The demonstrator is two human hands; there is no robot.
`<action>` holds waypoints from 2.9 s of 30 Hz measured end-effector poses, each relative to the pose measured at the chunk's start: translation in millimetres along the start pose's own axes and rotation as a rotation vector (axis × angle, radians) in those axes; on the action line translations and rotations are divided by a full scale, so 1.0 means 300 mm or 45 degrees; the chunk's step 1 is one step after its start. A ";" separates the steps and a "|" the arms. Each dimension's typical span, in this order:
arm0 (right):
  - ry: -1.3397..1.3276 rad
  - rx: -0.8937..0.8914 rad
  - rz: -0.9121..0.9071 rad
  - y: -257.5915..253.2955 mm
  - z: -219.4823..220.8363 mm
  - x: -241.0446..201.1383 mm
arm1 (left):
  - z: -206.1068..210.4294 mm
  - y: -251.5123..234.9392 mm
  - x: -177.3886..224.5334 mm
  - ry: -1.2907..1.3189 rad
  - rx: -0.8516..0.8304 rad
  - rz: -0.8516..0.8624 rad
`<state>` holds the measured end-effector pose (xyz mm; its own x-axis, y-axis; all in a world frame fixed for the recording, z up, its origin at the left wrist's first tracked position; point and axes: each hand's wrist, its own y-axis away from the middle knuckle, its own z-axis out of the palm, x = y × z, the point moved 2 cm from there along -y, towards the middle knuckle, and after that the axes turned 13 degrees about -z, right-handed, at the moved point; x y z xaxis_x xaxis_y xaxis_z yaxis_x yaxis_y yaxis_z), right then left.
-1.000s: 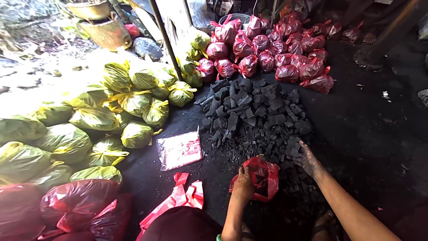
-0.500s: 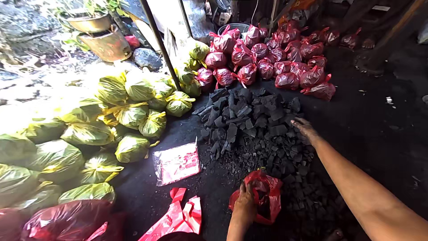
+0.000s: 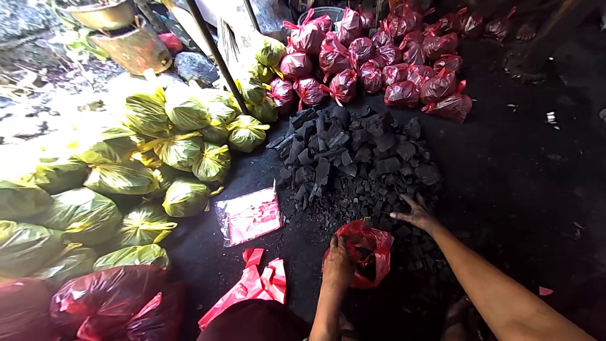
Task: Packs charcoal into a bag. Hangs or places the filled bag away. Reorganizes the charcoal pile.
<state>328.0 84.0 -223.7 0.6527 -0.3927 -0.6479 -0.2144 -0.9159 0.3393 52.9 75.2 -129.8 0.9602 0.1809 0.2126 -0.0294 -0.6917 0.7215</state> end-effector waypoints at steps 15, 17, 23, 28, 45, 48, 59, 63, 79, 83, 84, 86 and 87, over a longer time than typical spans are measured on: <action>0.400 -0.199 -0.141 0.089 0.126 -0.059 | 0.026 -0.021 -0.044 -0.055 -0.201 -0.017; 0.356 -0.142 -0.212 0.095 0.124 -0.036 | 0.022 -0.024 -0.055 -0.002 -0.113 -0.031; -0.056 0.141 -0.322 0.100 0.052 0.007 | 0.017 -0.020 -0.050 0.128 -0.058 -0.013; -0.819 0.334 -0.224 0.168 0.071 -0.123 | 0.026 -0.029 -0.058 0.192 -0.075 -0.019; -0.227 1.106 0.370 0.439 -0.027 0.296 | 0.031 -0.017 -0.041 0.008 -0.158 -0.009; -0.378 1.017 0.708 0.469 0.042 0.362 | 0.028 -0.009 -0.023 -0.030 -0.157 -0.031; 0.016 0.380 0.187 0.338 0.117 0.154 | 0.014 -0.015 -0.042 -0.060 0.077 -0.167; 0.099 0.293 0.045 0.304 0.156 0.074 | 0.029 -0.030 -0.048 -0.080 0.159 -0.183; -1.595 0.453 0.232 0.301 0.100 -0.069 | 0.050 -0.031 -0.039 0.160 0.043 0.006; -1.809 0.100 0.056 0.312 0.291 -0.218 | 0.049 -0.024 -0.059 0.283 0.066 0.087; -1.654 0.010 0.019 0.312 0.330 -0.246 | 0.047 -0.024 -0.063 0.306 0.082 0.104; -0.988 -0.229 -0.136 0.300 0.369 -0.290 | 0.037 -0.027 -0.074 0.340 0.125 0.120; -0.596 -0.397 -0.230 0.288 0.381 -0.304 | 0.032 -0.030 -0.082 0.349 0.150 0.117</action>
<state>166.9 31.2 -213.3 0.2538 -0.2923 -0.9220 0.1403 -0.9320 0.3341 32.3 70.2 -147.9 0.8441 0.2843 0.4546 -0.0651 -0.7872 0.6133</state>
